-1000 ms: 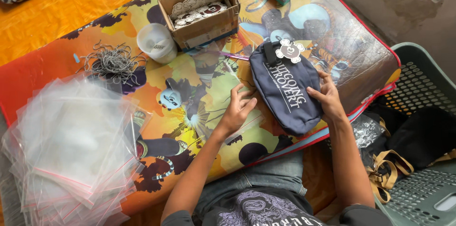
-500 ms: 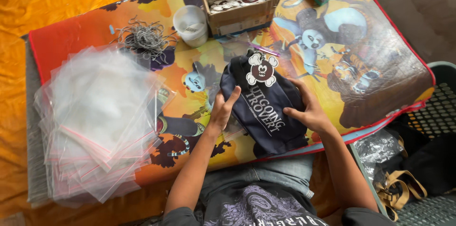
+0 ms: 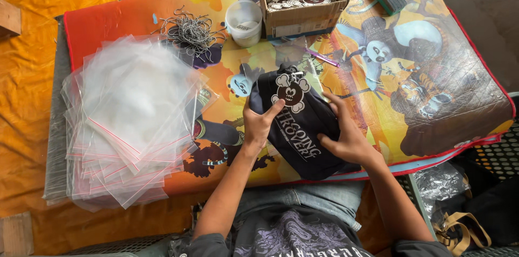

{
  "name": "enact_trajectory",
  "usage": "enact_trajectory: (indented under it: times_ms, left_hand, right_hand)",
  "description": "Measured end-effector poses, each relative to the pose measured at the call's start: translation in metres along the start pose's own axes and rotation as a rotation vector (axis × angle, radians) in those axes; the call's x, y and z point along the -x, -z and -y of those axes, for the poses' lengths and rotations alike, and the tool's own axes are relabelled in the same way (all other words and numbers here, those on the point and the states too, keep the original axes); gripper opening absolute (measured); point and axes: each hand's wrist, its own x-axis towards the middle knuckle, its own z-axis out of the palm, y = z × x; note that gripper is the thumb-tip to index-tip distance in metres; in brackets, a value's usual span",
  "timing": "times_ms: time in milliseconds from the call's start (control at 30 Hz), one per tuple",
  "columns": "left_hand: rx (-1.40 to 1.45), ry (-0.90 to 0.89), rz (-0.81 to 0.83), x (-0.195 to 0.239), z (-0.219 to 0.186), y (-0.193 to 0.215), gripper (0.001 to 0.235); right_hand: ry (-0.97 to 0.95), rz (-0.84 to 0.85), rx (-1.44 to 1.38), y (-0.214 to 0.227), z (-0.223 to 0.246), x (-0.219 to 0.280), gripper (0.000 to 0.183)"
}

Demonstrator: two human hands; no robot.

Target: The person places a folded dark blue t-shirt into a clear plastic zip-lock bag. They use a purple marker to press the seal shut, then place a small white paper tag into the bag and seal it again. Finally, they place the packaged shirt into a larger plastic bag.

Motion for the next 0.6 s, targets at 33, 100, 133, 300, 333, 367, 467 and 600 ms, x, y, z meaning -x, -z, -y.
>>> enact_trajectory:
  times_ms: [33, 100, 133, 300, 333, 367, 467, 600]
  left_hand:
    - [0.002, 0.002, 0.000, 0.000, 0.007, 0.001, 0.049]
    - [0.082, -0.011, 0.044, -0.001, 0.020, 0.001, 0.047]
    - [0.084, -0.011, 0.047, -0.001, 0.019, 0.001, 0.047]
    - [-0.017, 0.069, 0.104, 0.001, 0.022, 0.004, 0.050]
    - [-0.018, 0.068, 0.101, -0.002, 0.020, 0.007, 0.050]
    - [-0.187, 0.120, 0.100, -0.004, 0.019, 0.010, 0.052]
    - [-0.463, 0.178, 0.099, -0.010, 0.028, 0.019, 0.061]
    - [-0.631, 0.190, 0.090, -0.014, 0.032, 0.018, 0.073]
  right_hand:
    - [-0.002, 0.000, 0.002, -0.001, -0.014, -0.001, 0.097]
    - [-0.142, -0.037, -0.198, -0.001, -0.044, -0.004, 0.096]
    - [-0.142, -0.040, -0.196, -0.001, -0.034, -0.006, 0.096]
    - [-0.408, -0.038, -0.332, -0.001, -0.025, -0.013, 0.040]
    - [-0.408, -0.036, -0.333, -0.001, -0.038, -0.013, 0.040]
    - [-0.331, -0.035, -0.152, -0.001, -0.051, -0.011, 0.050]
    - [-0.196, -0.046, 0.133, -0.008, -0.043, -0.010, 0.064]
    - [0.033, -0.103, 0.461, -0.023, 0.004, -0.007, 0.065]
